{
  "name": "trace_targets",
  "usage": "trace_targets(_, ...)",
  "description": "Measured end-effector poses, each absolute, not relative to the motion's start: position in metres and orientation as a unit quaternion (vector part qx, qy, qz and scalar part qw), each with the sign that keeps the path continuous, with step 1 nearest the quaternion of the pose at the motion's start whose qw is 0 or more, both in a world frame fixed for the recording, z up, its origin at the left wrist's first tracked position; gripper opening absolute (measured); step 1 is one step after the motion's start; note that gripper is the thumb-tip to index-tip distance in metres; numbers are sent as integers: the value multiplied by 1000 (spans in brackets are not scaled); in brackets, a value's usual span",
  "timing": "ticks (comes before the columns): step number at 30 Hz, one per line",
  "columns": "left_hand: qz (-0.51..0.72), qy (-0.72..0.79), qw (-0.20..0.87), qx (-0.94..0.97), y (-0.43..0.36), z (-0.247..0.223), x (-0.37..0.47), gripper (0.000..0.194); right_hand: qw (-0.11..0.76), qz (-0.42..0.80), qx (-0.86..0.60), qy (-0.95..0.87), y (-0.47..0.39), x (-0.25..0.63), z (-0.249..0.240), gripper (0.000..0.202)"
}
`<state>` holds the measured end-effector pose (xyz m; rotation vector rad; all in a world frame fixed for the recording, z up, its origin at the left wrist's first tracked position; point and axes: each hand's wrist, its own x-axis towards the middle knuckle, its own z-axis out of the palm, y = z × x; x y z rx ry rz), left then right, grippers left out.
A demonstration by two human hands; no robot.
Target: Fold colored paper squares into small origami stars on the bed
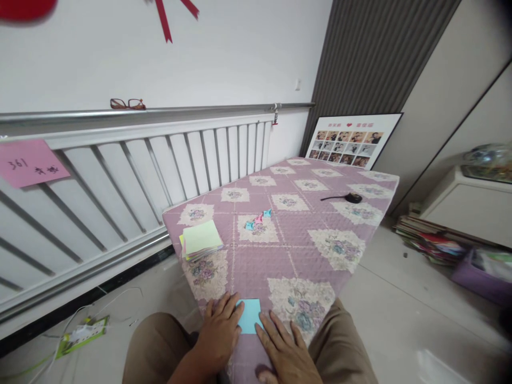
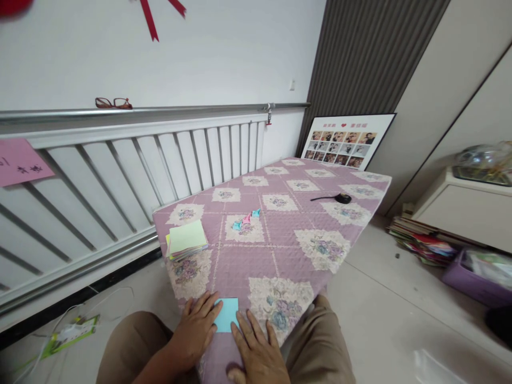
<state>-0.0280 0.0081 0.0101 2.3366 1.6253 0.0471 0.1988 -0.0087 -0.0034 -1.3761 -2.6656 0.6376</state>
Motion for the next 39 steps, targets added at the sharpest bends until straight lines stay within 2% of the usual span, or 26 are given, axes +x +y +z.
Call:
trace_targets(7, 29, 562, 146, 814, 7, 13, -29, 59, 67, 185, -475, -858, -17, 210, -2, 67)
trace_targets(11, 15, 565, 144, 812, 8, 16, -28, 60, 136, 135, -537, -821, -12, 198, 7, 32)
trace_targets(12, 12, 565, 144, 812, 8, 17, -27, 61, 156, 123, -546, -814, -10, 191, 9, 29)
trace_targets(15, 10, 564, 150, 812, 8, 18, -27, 60, 183, 113, -530, -820, -3, 167, 15, 30)
trace_targets(19, 14, 565, 164, 808, 7, 18, -28, 60, 155, 159, -491, -842, 4, 145, 15, 41)
trace_targets(23, 3, 583, 161, 796, 9, 17, -29, 62, 129, 175, -519, -827, 14, 152, 17, 40)
trace_targets(33, 30, 632, 164, 757, 9, 16, -30, 69, 138, 190, -521, -820, 23, 170, 22, 47)
trace_targets(35, 74, 623, 146, 765, 4, 19, -23, 63, 145, 190, -519, -820, 23, 169, 20, 46)
trace_targets(39, 140, 571, 146, 796, -6, 20, -9, 35, 154, 189, -515, -821, 22, 171, 19, 46)
